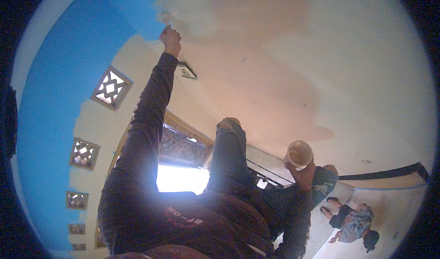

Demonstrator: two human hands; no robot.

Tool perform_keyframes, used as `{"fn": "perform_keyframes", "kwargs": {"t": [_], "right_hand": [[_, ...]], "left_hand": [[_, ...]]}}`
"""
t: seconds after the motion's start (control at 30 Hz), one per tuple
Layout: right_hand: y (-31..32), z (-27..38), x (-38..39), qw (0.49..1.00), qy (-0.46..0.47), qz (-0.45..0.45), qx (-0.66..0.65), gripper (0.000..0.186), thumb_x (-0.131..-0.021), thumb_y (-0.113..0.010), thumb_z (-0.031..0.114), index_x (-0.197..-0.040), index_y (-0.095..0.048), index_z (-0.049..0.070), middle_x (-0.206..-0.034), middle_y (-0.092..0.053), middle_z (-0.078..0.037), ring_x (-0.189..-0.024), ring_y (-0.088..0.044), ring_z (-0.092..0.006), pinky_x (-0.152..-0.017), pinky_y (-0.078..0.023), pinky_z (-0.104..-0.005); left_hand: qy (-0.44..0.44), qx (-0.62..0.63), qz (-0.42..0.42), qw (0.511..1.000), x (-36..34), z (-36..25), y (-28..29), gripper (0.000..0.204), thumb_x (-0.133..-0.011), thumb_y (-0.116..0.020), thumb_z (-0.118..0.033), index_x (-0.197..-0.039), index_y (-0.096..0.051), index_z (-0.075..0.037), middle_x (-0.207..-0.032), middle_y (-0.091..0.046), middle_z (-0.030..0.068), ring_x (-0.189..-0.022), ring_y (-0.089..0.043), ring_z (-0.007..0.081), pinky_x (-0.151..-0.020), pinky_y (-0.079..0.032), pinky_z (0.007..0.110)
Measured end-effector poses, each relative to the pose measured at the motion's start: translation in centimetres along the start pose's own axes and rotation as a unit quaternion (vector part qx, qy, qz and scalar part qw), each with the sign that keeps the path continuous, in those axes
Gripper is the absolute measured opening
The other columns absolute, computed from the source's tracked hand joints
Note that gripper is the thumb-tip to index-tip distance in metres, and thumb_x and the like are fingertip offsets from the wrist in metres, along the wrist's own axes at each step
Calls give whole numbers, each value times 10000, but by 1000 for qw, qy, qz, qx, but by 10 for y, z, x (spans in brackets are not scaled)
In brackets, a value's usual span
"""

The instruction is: The person paints a ceiling using a small brush and a cup of paint. They repeatedly dip the brush into the cup and apply paint to the ceiling surface in a systematic manner.

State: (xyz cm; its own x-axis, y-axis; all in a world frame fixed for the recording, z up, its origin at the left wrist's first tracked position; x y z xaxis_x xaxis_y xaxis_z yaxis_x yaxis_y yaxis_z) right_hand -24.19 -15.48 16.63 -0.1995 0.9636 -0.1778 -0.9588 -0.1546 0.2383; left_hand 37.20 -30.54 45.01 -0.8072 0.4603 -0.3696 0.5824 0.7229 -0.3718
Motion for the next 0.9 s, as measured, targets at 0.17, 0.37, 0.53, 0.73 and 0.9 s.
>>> {"fn": "perform_keyframes", "kwargs": {"t": [0.17,0.37,0.53,0.73,0.9], "right_hand": [[-5,14,1,1000,-11,-1,-29,648,-668,-879,163,-1206,-576,-35,-1124,-692,-165,-1061,-670,-270,-941,-518,-388],[1,13,4,1000,-24,1,-13,744,-650,-914,199,-1258,-535,-3,-1129,-692,-160,-1071,-673,-273,-925,-530,-390],[0,15,1,1000,-4,-1,-4,738,-655,-908,196,-1261,-537,-3,-1137,-691,-158,-1069,-674,-271,-930,-528,-389],[1,15,1,1000,-18,1,-6,743,-653,-909,215,-1262,-542,1,-1134,-693,-156,-1073,-675,-273,-927,-529,-392],[-2,4,0,1000,-2,7,8,755,-635,-916,221,-1256,-548,0,-1124,-698,-156,-1067,-679,-276,-920,-536,-394]], "left_hand": [[18,-15,40,999,37,-16,3,276,-1019,-469,-215,-770,-405,-114,-590,-374,-28,-459,-361,96,-426,-288,289],[-36,20,35,999,45,-17,43,285,-1035,-470,-252,-799,-462,-93,-643,-398,-31,-480,-369,69,-426,-279,268],[-279,-406,-89,865,-41,-27,83,255,-1014,-450,-181,-1026,-584,36,-721,-616,141,-569,-561,344,-566,-456,462],[-371,-498,-26,783,-57,-33,48,303,-991,-458,-140,-1119,-556,117,-758,-646,268,-714,-647,462,-642,-512,531],[-354,-516,2,780,-10,-39,-3,299,-988,-473,-140,-1103,-537,129,-733,-632,284,-674,-646,456,-582,-511,519]]}}
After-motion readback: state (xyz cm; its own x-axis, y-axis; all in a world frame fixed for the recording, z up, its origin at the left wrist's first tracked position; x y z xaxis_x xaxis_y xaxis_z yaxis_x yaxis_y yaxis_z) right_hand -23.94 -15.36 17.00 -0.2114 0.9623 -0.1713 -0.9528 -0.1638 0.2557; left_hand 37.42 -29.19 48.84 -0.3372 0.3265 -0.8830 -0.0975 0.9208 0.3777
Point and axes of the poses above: each hand's wrist, its own x-axis away from the middle knuckle, its own y-axis out of the back of the hand, z = x × y, the point moved 4 cm from there along -x, towards the middle knuckle
